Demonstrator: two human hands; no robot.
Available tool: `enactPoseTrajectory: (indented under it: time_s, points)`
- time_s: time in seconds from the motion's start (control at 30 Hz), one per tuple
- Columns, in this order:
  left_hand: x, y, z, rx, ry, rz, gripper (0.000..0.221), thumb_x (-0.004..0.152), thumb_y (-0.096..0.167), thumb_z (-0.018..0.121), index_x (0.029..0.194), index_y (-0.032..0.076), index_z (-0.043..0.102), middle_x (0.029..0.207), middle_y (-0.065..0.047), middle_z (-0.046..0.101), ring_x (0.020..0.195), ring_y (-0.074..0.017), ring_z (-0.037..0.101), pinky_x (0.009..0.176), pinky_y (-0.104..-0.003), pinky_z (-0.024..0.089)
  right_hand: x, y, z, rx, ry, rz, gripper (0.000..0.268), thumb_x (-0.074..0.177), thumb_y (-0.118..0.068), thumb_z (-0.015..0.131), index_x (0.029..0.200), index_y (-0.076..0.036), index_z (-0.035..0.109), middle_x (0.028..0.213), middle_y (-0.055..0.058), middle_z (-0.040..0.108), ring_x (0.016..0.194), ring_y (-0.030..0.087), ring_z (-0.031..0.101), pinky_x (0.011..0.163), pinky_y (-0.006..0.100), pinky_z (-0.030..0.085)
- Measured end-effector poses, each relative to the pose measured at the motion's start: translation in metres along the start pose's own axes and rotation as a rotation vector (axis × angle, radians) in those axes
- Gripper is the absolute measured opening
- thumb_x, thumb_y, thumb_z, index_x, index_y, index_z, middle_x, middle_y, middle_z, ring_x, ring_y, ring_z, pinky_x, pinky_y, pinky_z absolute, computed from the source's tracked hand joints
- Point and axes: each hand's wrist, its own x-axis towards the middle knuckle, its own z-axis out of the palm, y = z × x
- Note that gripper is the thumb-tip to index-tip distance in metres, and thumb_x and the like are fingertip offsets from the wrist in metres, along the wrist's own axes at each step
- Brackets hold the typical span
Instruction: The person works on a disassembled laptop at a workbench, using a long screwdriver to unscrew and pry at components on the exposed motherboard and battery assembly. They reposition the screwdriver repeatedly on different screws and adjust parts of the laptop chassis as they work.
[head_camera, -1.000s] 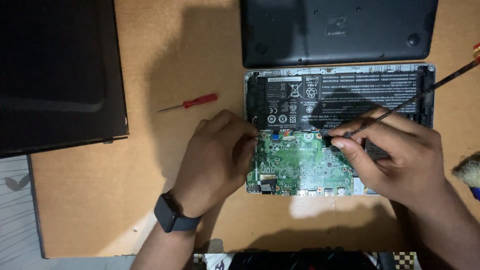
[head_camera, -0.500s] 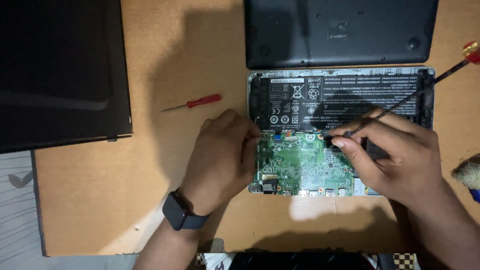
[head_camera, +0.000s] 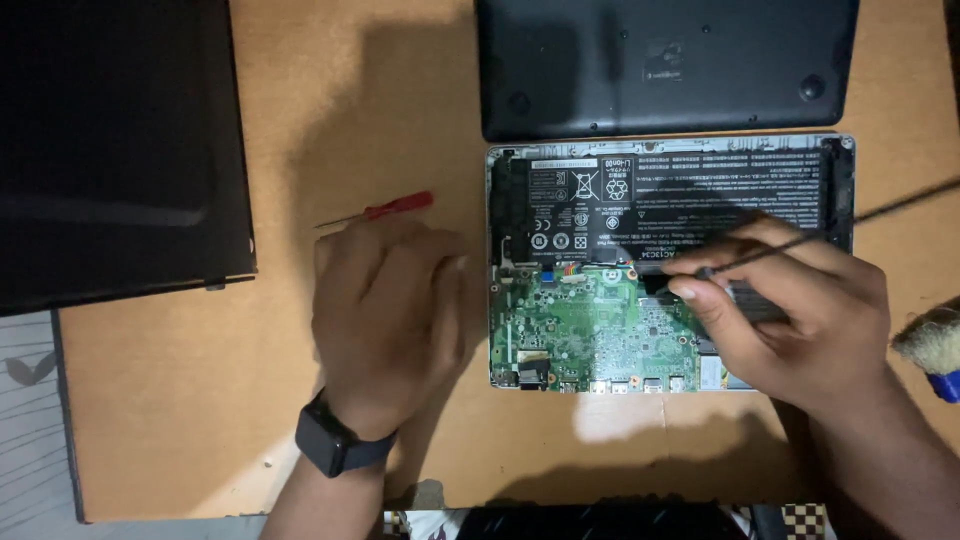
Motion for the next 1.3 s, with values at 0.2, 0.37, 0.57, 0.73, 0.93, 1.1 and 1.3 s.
enactPoseTrajectory:
  time_s: [0.2,0.37,0.57,0.73,0.93,1.1,1.3]
  points:
    - [-0.003,0.0,0.005,0.055,0.047,0.023,0.01,0.098,0.006,0.059,0.096,0.006,0.07,0.095,-0.011,0.065,0.091,-0.0286,0.064,0.083,-0.041,0.047,0.0,-0.002,0.0,0.067,-0.005,-0.003,0.011,0.091,-0.001,0.072,0.09,0.01,0.073,0.093,0.021,0.075,0.073,0.027,0.068,0.063,0.033,0.054]
    - [-0.002,-0.005,0.016,-0.109,-0.07,0.129,0.016,0.101,0.01,0.056,0.103,0.001,0.07,0.097,-0.015,0.071,0.087,-0.034,0.068,0.072,-0.046,0.051,0.001,0.0,0.002,0.131,-0.011,-0.085,0.011,0.089,-0.004,0.074,0.094,0.005,0.073,0.095,0.019,0.072,0.069,0.018,0.068,0.06,0.026,0.055]
    - [-0.002,0.006,0.036,-0.124,-0.203,0.233,0.006,0.097,0.006,0.071,0.1,0.002,0.071,0.101,-0.011,0.069,0.09,-0.033,0.065,0.079,-0.048,0.043,-0.001,0.002,0.004,0.133,0.012,-0.04,0.014,0.088,-0.004,0.077,0.099,0.005,0.075,0.094,0.017,0.072,0.074,0.018,0.068,0.068,0.027,0.058]
    - [-0.008,0.007,0.042,-0.033,-0.251,0.182,0.006,0.098,0.011,0.067,0.1,0.005,0.069,0.103,-0.011,0.065,0.093,-0.0335,0.061,0.08,-0.046,0.035,-0.004,0.011,0.005,0.007,0.005,-0.085,0.011,0.093,-0.01,0.078,0.101,-0.002,0.078,0.092,0.013,0.073,0.074,0.018,0.069,0.068,0.029,0.057]
    - [-0.008,0.001,0.041,0.008,-0.168,0.167,0.018,0.083,-0.002,0.063,0.099,0.007,0.067,0.105,-0.011,0.067,0.096,-0.0356,0.06,0.079,-0.049,0.037,-0.003,0.004,0.01,0.112,-0.008,-0.119,0.012,0.093,-0.009,0.076,0.102,-0.001,0.076,0.095,0.012,0.073,0.076,0.018,0.067,0.07,0.028,0.058]
    - [-0.001,-0.001,0.03,-0.054,-0.032,0.103,0.022,0.087,-0.01,0.057,0.101,-0.003,0.073,0.099,-0.019,0.068,0.086,-0.0392,0.066,0.068,-0.05,0.047,-0.007,0.012,0.013,0.053,-0.034,-0.134,0.01,0.095,-0.012,0.075,0.102,-0.005,0.077,0.097,0.011,0.074,0.082,0.02,0.071,0.072,0.03,0.06]
    - [-0.009,-0.006,0.031,-0.031,-0.015,0.042,0.015,0.093,-0.001,0.066,0.106,0.0,0.074,0.104,-0.016,0.066,0.091,-0.0368,0.065,0.078,-0.05,0.049,-0.008,0.015,0.014,0.067,-0.051,-0.1,0.01,0.097,-0.01,0.074,0.101,-0.001,0.075,0.099,0.012,0.076,0.084,0.022,0.073,0.076,0.031,0.061]
